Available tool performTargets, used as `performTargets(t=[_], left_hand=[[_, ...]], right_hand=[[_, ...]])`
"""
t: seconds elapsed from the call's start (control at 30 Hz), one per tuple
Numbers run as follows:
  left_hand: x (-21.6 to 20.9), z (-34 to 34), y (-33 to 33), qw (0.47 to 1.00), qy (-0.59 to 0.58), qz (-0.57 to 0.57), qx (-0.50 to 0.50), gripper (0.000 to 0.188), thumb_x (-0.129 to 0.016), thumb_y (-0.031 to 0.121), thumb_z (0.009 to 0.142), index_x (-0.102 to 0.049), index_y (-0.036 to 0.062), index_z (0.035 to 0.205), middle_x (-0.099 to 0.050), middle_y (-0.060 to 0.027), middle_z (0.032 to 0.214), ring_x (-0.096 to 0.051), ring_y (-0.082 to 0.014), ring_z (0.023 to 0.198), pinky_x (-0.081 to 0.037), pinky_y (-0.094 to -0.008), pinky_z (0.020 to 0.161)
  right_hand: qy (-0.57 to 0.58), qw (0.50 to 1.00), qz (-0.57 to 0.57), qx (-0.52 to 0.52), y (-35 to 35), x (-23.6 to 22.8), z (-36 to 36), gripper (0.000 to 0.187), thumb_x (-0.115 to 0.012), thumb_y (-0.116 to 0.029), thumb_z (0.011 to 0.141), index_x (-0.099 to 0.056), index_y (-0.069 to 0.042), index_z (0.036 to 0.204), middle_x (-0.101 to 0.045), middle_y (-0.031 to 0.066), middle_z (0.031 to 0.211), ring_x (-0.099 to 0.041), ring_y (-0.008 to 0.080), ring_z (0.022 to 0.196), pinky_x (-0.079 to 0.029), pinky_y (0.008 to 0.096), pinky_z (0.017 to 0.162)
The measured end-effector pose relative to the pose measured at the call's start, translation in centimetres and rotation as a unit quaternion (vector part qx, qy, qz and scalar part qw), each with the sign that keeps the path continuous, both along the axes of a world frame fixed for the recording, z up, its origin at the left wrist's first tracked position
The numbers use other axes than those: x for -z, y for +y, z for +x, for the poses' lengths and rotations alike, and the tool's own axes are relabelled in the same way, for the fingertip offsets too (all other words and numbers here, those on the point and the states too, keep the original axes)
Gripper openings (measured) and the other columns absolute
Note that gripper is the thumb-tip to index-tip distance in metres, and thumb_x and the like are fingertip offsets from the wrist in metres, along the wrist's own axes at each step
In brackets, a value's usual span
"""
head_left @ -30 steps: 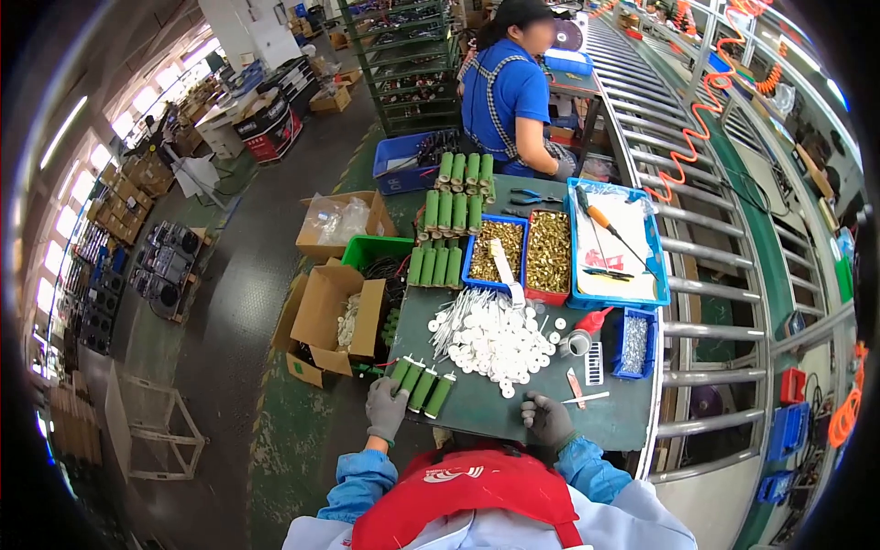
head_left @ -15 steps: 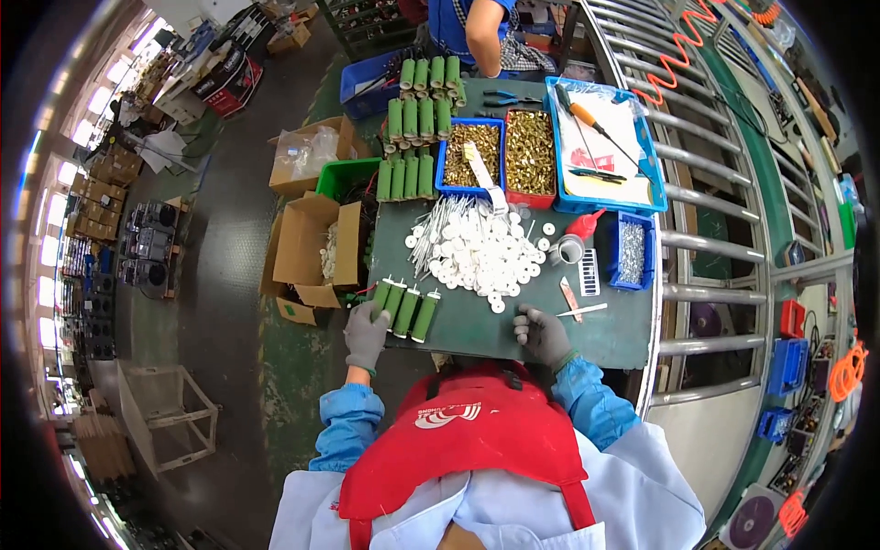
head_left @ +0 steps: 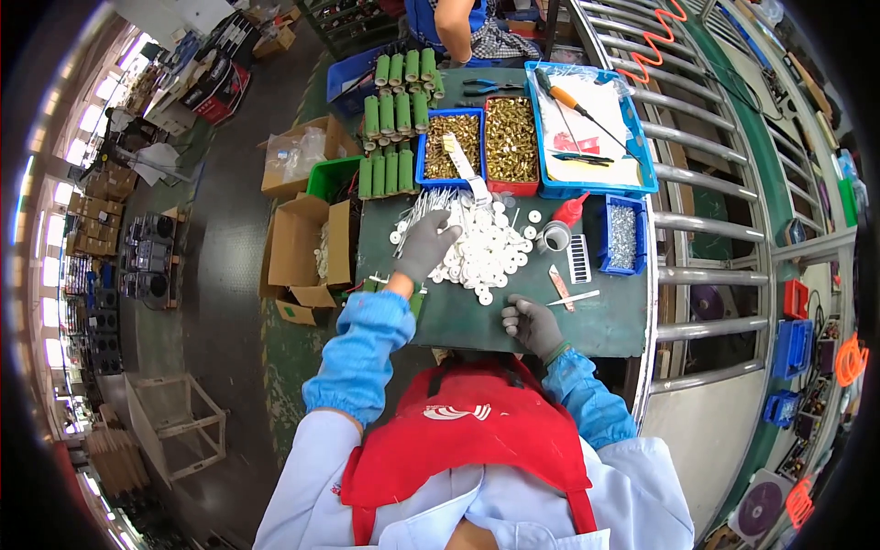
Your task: Manually assembling components such as washers and wires onto green power resistors at a workshop table.
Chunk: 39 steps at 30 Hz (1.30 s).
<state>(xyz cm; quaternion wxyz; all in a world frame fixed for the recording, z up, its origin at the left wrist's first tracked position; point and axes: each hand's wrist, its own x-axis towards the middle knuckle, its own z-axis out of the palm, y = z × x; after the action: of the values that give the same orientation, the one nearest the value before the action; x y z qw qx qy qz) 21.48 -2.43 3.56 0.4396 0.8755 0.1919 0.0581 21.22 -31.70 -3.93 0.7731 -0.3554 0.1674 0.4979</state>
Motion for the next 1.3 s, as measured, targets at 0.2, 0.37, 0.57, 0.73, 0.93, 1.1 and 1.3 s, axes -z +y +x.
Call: performTargets(t=[0.2, 0.37, 0.57, 0.73, 0.93, 1.1, 1.3], left_hand=[[1.5, 7.4, -2.1, 0.996, 0.076, -0.01, -0.05, 0.045, -0.074, 0.034, 0.08, -0.068, 0.0022, 0.111, -0.071, -0.0179, 0.103, -0.068, -0.0317, 0.092, -0.051, -0.0399, 0.083], [3.3, 9.8, -2.0, 0.983, 0.11, -0.042, -0.138, 0.026, -0.071, 0.021, 0.082, -0.072, 0.0006, 0.097, -0.072, -0.0119, 0.084, -0.065, -0.0189, 0.074, -0.049, -0.0341, 0.067], [2.1, 11.1, 1.6, 0.986, -0.053, -0.158, -0.034, 0.017, -0.064, 0.02, 0.086, -0.067, 0.0033, 0.085, -0.058, -0.0042, 0.064, -0.053, -0.0124, 0.053, -0.04, -0.0279, 0.045], [-8.7, 10.8, 4.2, 0.887, 0.005, -0.431, -0.169, 0.019, -0.06, 0.02, 0.088, -0.066, 0.003, 0.091, -0.061, -0.0043, 0.07, -0.053, -0.0102, 0.053, -0.04, -0.0206, 0.042], [-13.8, 12.0, 4.9, 0.896, -0.041, -0.424, -0.123, 0.025, -0.057, 0.024, 0.093, -0.066, 0.0066, 0.108, -0.066, -0.0019, 0.093, -0.06, -0.0118, 0.081, -0.053, -0.0283, 0.073], [-13.3, 14.4, 6.2, 0.892, -0.074, -0.432, -0.109, 0.022, -0.059, 0.024, 0.091, -0.067, 0.0073, 0.102, -0.067, -0.002, 0.093, -0.062, -0.0115, 0.08, -0.052, -0.0253, 0.072], [-11.0, 15.1, 5.6, 0.886, -0.101, -0.443, -0.092, 0.02, -0.059, 0.017, 0.09, -0.065, 0.0029, 0.103, -0.068, -0.0045, 0.096, -0.067, -0.0145, 0.085, -0.057, -0.0251, 0.072]], right_hand=[[-0.001, 1.0, 0.017, 0.012, -0.6, 0.6, -0.4, 0.032, -0.047, -0.015, 0.098, -0.05, 0.002, 0.124, -0.066, 0.0159, 0.092, -0.065, 0.0231, 0.074, -0.055, 0.0339, 0.066], [0.0, 1.0, 0.028, 0.006, -0.7, 0.6, -0.3, 0.033, -0.047, -0.017, 0.098, -0.05, 0.002, 0.125, -0.067, 0.0155, 0.093, -0.065, 0.0231, 0.075, -0.054, 0.0334, 0.067], [0.001, 1.0, 0.007, 0.009, -1.0, 0.9, -0.1, 0.033, -0.047, -0.017, 0.098, -0.05, 0.001, 0.125, -0.066, 0.0153, 0.094, -0.065, 0.0229, 0.076, -0.055, 0.0336, 0.068], [0.0, 1.0, 0.021, -0.004, -0.7, 0.7, -0.1, 0.033, -0.047, -0.018, 0.099, -0.05, 0.001, 0.126, -0.066, 0.0156, 0.095, -0.066, 0.0227, 0.077, -0.055, 0.0336, 0.068], [-0.003, 1.0, 0.023, -0.005, -0.9, 0.7, 0.0, 0.033, -0.048, -0.019, 0.099, -0.05, 0.0, 0.125, -0.067, 0.0158, 0.096, -0.066, 0.0231, 0.079, -0.055, 0.0336, 0.069], [-0.004, 1.0, 0.023, -0.009, -0.7, 0.4, 0.1, 0.033, -0.047, -0.018, 0.099, -0.049, 0.001, 0.126, -0.066, 0.0164, 0.096, -0.066, 0.0231, 0.077, -0.056, 0.0337, 0.069], [0.0, 0.999, 0.032, -0.001, -1.0, 0.5, 0.2, 0.033, -0.046, -0.016, 0.099, -0.048, 0.001, 0.127, -0.067, 0.0167, 0.096, -0.067, 0.0236, 0.078, -0.056, 0.0338, 0.069]])
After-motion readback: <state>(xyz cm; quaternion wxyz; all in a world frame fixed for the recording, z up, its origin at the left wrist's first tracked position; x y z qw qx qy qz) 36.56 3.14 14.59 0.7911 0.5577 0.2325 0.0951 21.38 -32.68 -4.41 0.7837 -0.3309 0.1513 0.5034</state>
